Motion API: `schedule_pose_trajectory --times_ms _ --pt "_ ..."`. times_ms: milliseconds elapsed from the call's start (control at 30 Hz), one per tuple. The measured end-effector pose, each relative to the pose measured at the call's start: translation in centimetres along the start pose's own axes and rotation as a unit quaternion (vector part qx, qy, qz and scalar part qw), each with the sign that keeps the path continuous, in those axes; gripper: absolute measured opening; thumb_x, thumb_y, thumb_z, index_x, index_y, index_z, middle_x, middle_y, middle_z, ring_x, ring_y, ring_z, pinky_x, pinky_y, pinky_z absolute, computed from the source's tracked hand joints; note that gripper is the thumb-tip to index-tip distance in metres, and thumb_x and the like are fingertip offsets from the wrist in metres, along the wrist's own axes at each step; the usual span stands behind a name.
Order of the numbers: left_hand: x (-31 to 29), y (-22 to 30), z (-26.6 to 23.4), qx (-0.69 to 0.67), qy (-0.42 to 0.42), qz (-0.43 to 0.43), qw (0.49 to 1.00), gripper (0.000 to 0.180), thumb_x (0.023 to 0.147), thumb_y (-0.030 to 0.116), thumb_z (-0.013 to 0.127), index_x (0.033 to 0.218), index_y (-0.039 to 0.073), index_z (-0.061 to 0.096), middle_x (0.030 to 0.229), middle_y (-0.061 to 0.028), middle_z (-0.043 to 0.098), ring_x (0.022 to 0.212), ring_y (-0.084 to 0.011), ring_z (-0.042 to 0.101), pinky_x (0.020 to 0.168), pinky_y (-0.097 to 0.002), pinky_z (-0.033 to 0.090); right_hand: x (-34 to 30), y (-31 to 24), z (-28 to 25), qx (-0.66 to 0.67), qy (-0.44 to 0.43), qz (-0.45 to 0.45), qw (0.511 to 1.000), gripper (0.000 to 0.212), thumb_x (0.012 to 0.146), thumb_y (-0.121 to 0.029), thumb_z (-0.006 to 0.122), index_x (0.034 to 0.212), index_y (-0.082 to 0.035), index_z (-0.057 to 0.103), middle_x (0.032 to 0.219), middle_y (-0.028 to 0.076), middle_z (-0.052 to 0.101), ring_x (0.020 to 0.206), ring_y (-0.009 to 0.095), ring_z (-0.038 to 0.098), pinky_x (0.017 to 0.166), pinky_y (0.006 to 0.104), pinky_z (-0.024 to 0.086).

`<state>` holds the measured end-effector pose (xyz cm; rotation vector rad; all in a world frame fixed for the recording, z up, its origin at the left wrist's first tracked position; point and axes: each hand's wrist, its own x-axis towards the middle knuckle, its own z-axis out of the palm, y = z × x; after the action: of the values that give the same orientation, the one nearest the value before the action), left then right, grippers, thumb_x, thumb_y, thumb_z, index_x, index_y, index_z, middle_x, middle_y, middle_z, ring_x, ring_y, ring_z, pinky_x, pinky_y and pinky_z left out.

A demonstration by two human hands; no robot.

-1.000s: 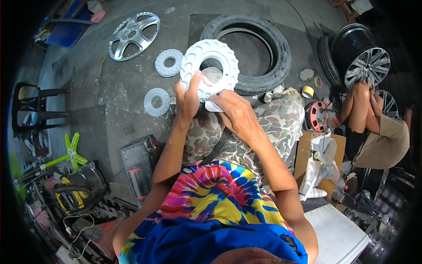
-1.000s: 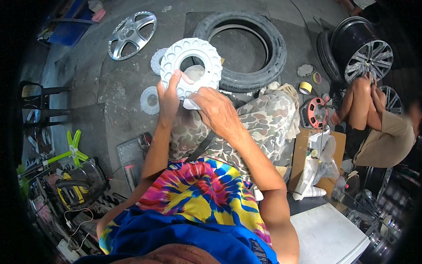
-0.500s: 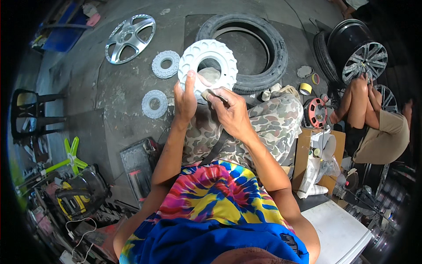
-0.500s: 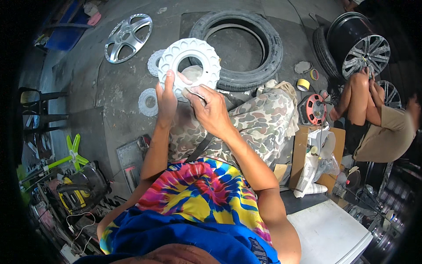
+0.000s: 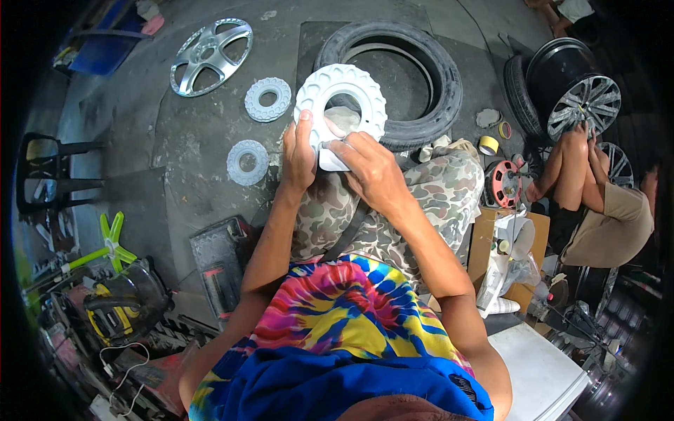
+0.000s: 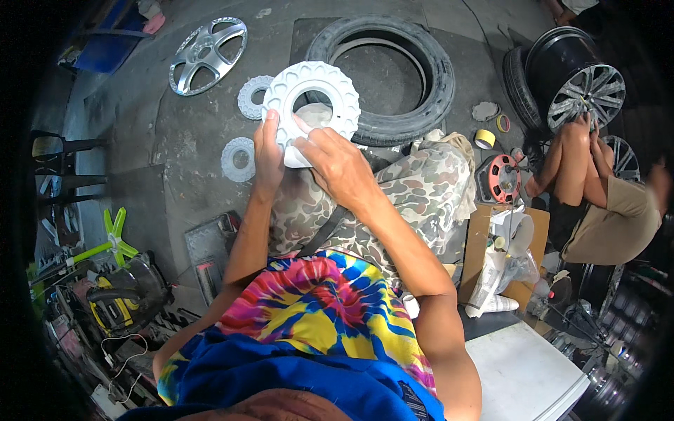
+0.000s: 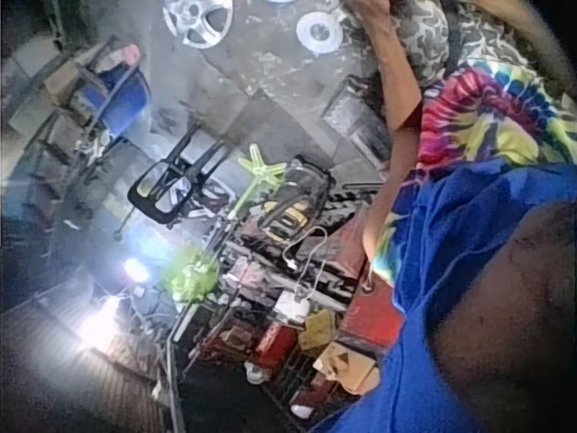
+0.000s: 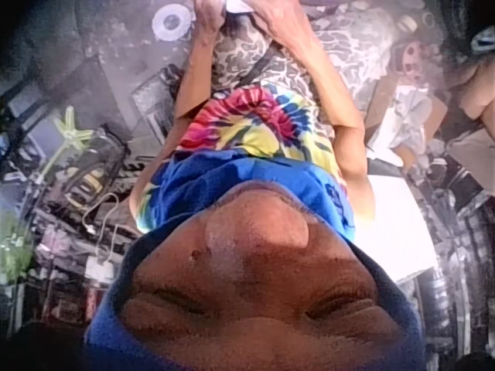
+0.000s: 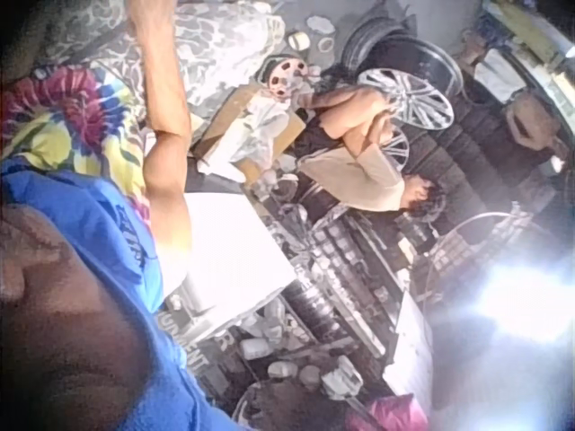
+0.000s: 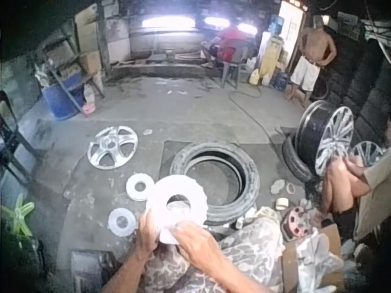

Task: The person sits on the floor and sands a white wheel hub with a sanding block, rotating the hub to reach different areas. Another person works on a separate wheel in the background.

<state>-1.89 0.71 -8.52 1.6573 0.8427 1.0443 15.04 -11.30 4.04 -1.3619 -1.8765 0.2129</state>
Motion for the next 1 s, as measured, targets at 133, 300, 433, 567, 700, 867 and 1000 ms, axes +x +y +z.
schedule_pose_trajectory --times_ms 133,300,433,567,700,867,1000 --pt "1.4 4.8 -0.2 -0.156 0.003 -0.15 0.976 0.049 0.119 0.026 0.058 0.149 -0.013 0.057 0.128 -0.0318 0.073 0.11 -0.0472 0.073 0.098 -0.0504 0.057 -0.9 0.4 1.8 0.009 0.04 -0.006 0.999 0.062 0.072 0.01 0.078 0.132 -0.004 0.074 0.096 0.014 0.061 0.092 0.037 0.066 0.081 0.0478 0.056" --pt "0.5 2.0 0.4 -0.025 0.031 -0.01 0.999 0.043 0.12 0.025 0.055 0.142 -0.011 0.064 0.121 -0.0298 0.074 0.107 -0.0428 0.073 0.094 -0.0507 0.057 -0.5 0.1 1.7 0.008 0.065 -0.001 0.998 0.059 0.073 0.011 0.076 0.131 -0.003 0.075 0.092 0.014 0.06 0.088 0.037 0.066 0.079 0.0474 0.056" --pt "0.5 1.0 0.2 -0.031 0.024 -0.028 0.999 0.044 0.118 0.021 0.059 0.148 -0.011 0.059 0.123 -0.0317 0.073 0.107 -0.0451 0.073 0.095 -0.0538 0.057 -0.3 -0.3 1.9 0.021 0.065 0.018 0.998 0.052 0.076 0.012 0.075 0.126 -0.002 0.076 0.091 0.014 0.062 0.086 0.037 0.067 0.079 0.0479 0.057" --pt "0.6 0.9 -0.1 -0.011 -0.017 0.027 0.999 0.056 0.12 0.033 0.054 0.156 -0.011 0.052 0.125 -0.0338 0.072 0.108 -0.0479 0.072 0.097 -0.0552 0.058 -0.9 -0.8 1.9 0.058 0.077 0.057 0.994 0.043 0.081 0.011 0.075 0.122 -0.002 0.076 0.096 0.016 0.066 0.092 0.04 0.071 0.081 0.0489 0.058" --pt "-0.2 0.6 0.0 0.013 -0.001 0.06 0.998 0.062 0.123 0.043 0.045 0.152 -0.011 0.055 0.125 -0.031 0.073 0.111 -0.0429 0.073 0.099 -0.05 0.058 0.1 -2.2 2.7 0.162 0.081 0.155 0.971 0.04 0.084 0.011 0.075 0.123 0.0 0.077 0.102 0.019 0.073 0.094 0.043 0.075 0.085 0.0454 0.059" --pt "1.2 8.2 1.0 -0.207 0.07 -0.149 0.964 0.055 0.123 0.037 0.038 0.126 -0.006 0.073 0.116 -0.0161 0.079 0.106 -0.0211 0.077 0.099 -0.0351 0.058 -1.5 -0.2 0.1 -0.006 0.006 0.058 0.998 0.044 0.082 0.003 0.08 0.125 -0.005 0.074 0.104 0.014 0.068 0.101 0.038 0.071 0.084 0.0483 0.06" --pt "1.7 8.2 -0.4 -0.23 0.018 -0.144 0.962 0.056 0.123 0.036 0.043 0.098 -0.002 0.075 0.093 -0.0125 0.08 0.093 -0.0188 0.075 0.094 -0.0331 0.057 -1.9 1.1 -1.3 -0.071 0.01 0.071 0.995 0.039 0.084 0.004 0.08 0.122 -0.003 0.076 0.103 0.014 0.07 0.098 0.038 0.073 0.083 0.0473 0.059"
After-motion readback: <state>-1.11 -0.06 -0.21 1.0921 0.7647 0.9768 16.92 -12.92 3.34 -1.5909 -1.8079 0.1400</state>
